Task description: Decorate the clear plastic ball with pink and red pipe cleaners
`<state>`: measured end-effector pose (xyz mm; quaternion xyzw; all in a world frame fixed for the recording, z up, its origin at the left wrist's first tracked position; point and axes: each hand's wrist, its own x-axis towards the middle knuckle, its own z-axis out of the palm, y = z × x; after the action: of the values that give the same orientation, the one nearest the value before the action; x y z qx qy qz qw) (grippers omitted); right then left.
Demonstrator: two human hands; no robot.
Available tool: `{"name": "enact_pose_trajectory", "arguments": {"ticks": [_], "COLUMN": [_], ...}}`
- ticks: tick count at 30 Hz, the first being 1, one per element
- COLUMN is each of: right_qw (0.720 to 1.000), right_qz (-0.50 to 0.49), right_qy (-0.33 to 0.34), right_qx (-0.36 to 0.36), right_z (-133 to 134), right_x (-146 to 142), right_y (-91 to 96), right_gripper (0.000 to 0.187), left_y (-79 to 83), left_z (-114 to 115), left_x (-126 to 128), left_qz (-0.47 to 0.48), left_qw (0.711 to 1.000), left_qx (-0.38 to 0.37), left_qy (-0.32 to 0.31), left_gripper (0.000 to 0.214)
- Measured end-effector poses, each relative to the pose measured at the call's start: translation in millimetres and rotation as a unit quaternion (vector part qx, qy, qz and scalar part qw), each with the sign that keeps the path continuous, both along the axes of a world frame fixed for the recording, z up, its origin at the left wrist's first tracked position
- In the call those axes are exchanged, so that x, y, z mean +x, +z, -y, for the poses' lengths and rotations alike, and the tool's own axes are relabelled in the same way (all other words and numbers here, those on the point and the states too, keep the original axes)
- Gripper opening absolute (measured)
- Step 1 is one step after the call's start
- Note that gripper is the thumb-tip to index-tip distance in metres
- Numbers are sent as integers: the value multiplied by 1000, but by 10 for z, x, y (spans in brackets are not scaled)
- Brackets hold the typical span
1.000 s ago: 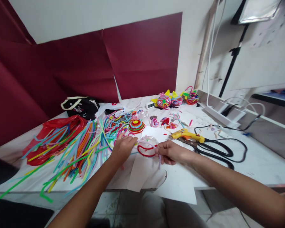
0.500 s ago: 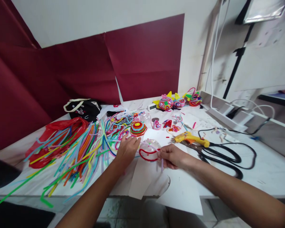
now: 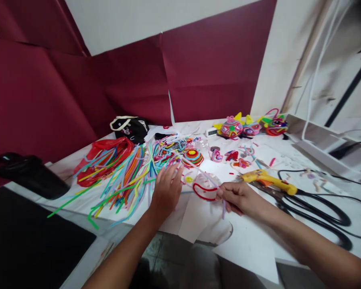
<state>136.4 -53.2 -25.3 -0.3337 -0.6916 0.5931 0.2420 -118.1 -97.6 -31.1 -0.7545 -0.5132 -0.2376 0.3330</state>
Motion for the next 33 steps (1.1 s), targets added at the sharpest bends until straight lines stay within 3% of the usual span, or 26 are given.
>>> {"name": "enact_pose_trajectory", "arguments": {"ticks": [4,9,13,16,20,24,29,33], "right_qw": [999,998,1000,1000,999,993,969,936], "right_qz": [-1,4,16,20,25,56,127,178], "right_qy": [13,41,18,7,20,61,74,75], "right_qx": [32,40,1,-10,2,84,200,294], "right_z": [30,-40,-157,-191,-98,65,231,341], "right_x": [-122,-524,-961,-1185,-1207,-1041,-890,-887], "right_y": [115,239,304,314,231,101,69,48], "right_gripper": [34,32,28,14,28,28,23,23], "left_y": [-99,-195,-111,-83,-220,-358,-327,-294], "left_z": [378,746,884,886,818,745,655,604], "left_x": [-296,-810,-1120,-1263,-1297,-1159,-975,-913], "left_qz": [56,85,112,118,125,80,25,-31], "left_qw": [997,978,949,928,943,951,957,949], "left_qx": [36,45,85,84,-35,-47,-68,-115], "left_qy": [46,186,281,343,306,296,282,292], "left_gripper": [33,16,24,44,58,49,38,41]}}
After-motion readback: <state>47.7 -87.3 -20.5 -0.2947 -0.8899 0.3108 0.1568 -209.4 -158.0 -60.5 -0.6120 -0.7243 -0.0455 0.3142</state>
